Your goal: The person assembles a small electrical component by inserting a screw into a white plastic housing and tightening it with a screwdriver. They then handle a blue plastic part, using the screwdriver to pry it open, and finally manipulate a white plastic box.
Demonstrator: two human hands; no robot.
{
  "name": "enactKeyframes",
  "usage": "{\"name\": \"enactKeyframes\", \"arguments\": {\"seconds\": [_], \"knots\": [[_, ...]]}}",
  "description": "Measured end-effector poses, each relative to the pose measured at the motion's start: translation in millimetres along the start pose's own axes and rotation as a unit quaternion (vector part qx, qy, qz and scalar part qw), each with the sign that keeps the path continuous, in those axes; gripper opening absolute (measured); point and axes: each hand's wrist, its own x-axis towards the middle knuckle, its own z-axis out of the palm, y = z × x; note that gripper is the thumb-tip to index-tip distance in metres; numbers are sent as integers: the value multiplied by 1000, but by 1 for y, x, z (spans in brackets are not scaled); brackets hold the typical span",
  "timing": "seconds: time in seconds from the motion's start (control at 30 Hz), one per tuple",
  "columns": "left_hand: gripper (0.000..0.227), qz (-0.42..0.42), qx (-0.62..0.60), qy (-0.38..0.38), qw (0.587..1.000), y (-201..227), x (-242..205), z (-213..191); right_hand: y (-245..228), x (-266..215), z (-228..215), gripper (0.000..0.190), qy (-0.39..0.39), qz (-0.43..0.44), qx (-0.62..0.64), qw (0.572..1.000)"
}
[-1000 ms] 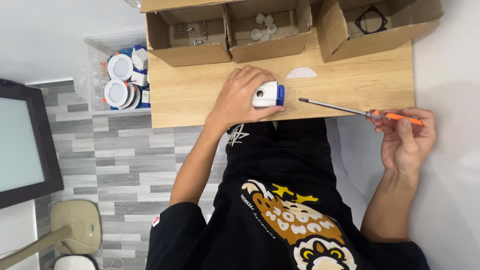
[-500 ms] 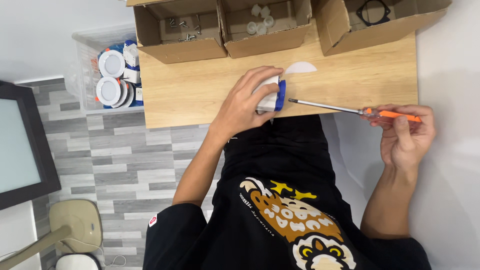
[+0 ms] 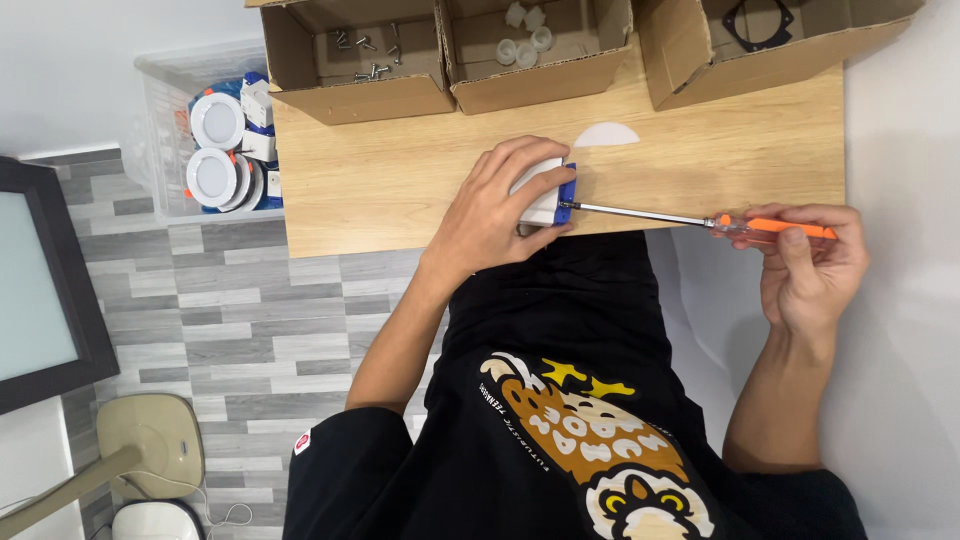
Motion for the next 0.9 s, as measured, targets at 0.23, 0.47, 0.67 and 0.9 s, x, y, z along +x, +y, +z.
{"name": "enactKeyframes", "arguments": {"seconds": [0.23, 0.47, 0.67, 0.9], "knots": [[50, 10, -1, -5, 1000, -1, -2, 0, -16, 0, 9, 32, 7, 18, -65, 998], [48, 3, 1, -14, 1000, -2, -4, 1, 2, -4, -17, 20, -62, -17, -61, 996], [49, 6, -5, -13, 1000, -1, -4, 2, 10, -6, -20, 28, -74, -53, -45, 995], [50, 18, -1, -5, 1000, -1, -4, 3, -22, 0, 10, 42, -93, 12, -113, 989]]}}
